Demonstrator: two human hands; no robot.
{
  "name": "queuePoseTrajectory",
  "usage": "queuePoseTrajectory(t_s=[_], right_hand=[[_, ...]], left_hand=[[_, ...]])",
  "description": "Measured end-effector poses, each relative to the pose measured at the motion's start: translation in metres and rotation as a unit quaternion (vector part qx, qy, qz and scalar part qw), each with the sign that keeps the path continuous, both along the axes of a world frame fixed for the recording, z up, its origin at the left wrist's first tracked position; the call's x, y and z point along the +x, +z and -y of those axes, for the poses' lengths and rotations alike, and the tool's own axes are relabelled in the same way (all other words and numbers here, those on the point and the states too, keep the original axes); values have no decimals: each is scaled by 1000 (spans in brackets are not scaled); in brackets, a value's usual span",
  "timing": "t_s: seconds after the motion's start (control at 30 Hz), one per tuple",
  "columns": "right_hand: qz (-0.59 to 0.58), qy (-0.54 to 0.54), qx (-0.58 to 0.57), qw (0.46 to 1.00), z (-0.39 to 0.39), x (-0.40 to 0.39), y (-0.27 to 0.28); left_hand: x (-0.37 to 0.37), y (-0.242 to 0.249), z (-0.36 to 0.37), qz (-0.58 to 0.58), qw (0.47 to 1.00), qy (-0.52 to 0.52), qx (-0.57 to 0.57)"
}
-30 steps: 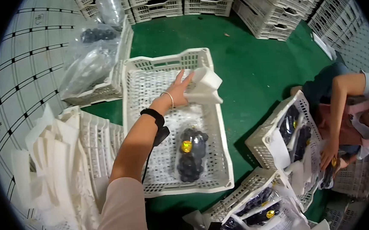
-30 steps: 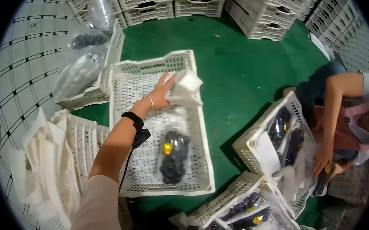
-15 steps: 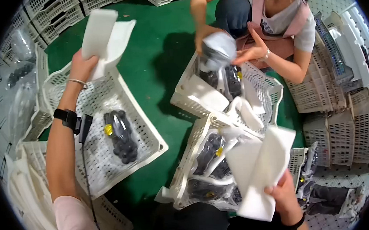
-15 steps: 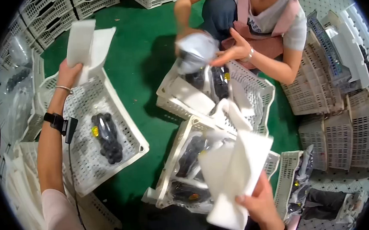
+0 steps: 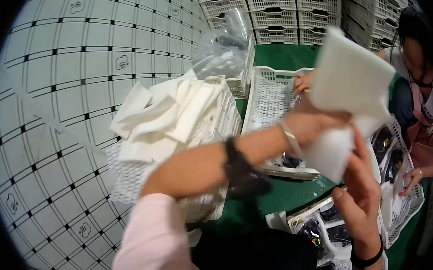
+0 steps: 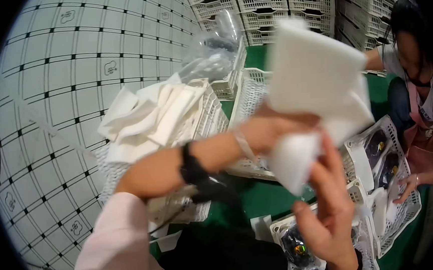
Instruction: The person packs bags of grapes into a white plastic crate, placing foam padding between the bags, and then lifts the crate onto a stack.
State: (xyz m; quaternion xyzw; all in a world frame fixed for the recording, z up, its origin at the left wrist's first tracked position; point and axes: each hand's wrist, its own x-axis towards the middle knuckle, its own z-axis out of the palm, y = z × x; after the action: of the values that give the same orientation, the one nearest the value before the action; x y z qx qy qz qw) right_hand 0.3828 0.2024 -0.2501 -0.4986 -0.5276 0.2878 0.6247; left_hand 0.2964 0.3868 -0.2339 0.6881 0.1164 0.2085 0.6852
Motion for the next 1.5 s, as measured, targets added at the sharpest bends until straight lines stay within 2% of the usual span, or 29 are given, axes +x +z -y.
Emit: queuePoseTrajectory(t_s=[0.03,0.07,0.1,0.13,0.17,0.2,0.27,0.3,0.37,0.4,0.43,0.53,0.6,0.63,0.67,0.7,0.77,0.8,0.83,0.87,0.9,0.93,1.0,1.07,1.13,1.2,1.33,1.4,1.5], right_hand=[[28,57,22,998,2,-3,12],[77,121,-14,990,13,0,24],[115,110,-31,987,26,7,27],[115,89,-88,985,41,17,32],[120,45,-112,985,58,29,23],[94,-13,-185,978,74,35,19],[65,-66,-172,981,110,76,-33],[56,-108,-210,970,127,89,-49],[36,-136,-297,944,158,111,-85],[31,-133,-347,928,171,115,-91],[29,-125,-372,919,179,111,-93],[56,-86,-423,900,196,99,-91],[105,-58,-453,883,208,95,-85],[76,-64,-461,882,216,92,-85],[114,-57,-462,877,225,93,-88],[121,-71,-428,893,239,93,-99],[105,-133,-434,885,261,88,-109],[121,-162,-451,869,273,85,-113],[121,-193,-460,858,289,84,-129],[128,-228,-473,841,304,81,-141],[136,-251,-496,820,314,79,-155],[146,-276,-511,801,328,74,-172],[126,-321,-497,796,352,60,-206],[107,-340,-517,779,375,42,-238],[-70,-273,-527,801,373,21,-221],[81,-194,-558,802,388,10,-257],[104,-187,-609,764,382,1,-263],[127,-173,-593,776,380,-3,-264],[144,-140,-600,774,378,0,-241]], left_hand=[[-26,18,-14,-86,975,105,175],[-72,40,-40,-80,920,101,370],[-118,63,-67,-61,824,130,548],[-158,97,-68,-118,876,240,400],[-194,124,-64,-174,891,345,238],[-225,133,-49,-226,751,407,469],[-307,88,-39,-331,534,377,680],[-350,36,-37,-400,478,370,689],[-380,-58,2,-698,411,252,529],[-390,-98,15,-746,508,216,374],[-457,-181,7,-608,645,207,414],[-467,-144,-46,-643,732,153,165],[-451,-105,-85,-636,738,-81,207],[-409,-57,-78,-605,767,-154,147],[-470,-65,-115,-697,710,-48,85],[-428,-37,-113,-748,620,-116,208],[-342,19,-106,-784,361,-268,428],[-306,46,-82,-816,413,19,404],[-272,54,-62,-704,519,178,451],[-238,53,-46,-543,650,200,494],[-203,45,-32,-437,730,151,503],[-166,31,-9,-363,780,83,503],[-90,1,56,-289,822,-71,486],[-24,-33,115,-283,818,-237,441],[36,-89,154,-208,767,-384,471],[73,-153,193,-138,748,-447,471],[114,-256,277,33,726,-492,479],[122,-275,308,101,699,-465,533],[127,-297,322,93,667,-448,588]])
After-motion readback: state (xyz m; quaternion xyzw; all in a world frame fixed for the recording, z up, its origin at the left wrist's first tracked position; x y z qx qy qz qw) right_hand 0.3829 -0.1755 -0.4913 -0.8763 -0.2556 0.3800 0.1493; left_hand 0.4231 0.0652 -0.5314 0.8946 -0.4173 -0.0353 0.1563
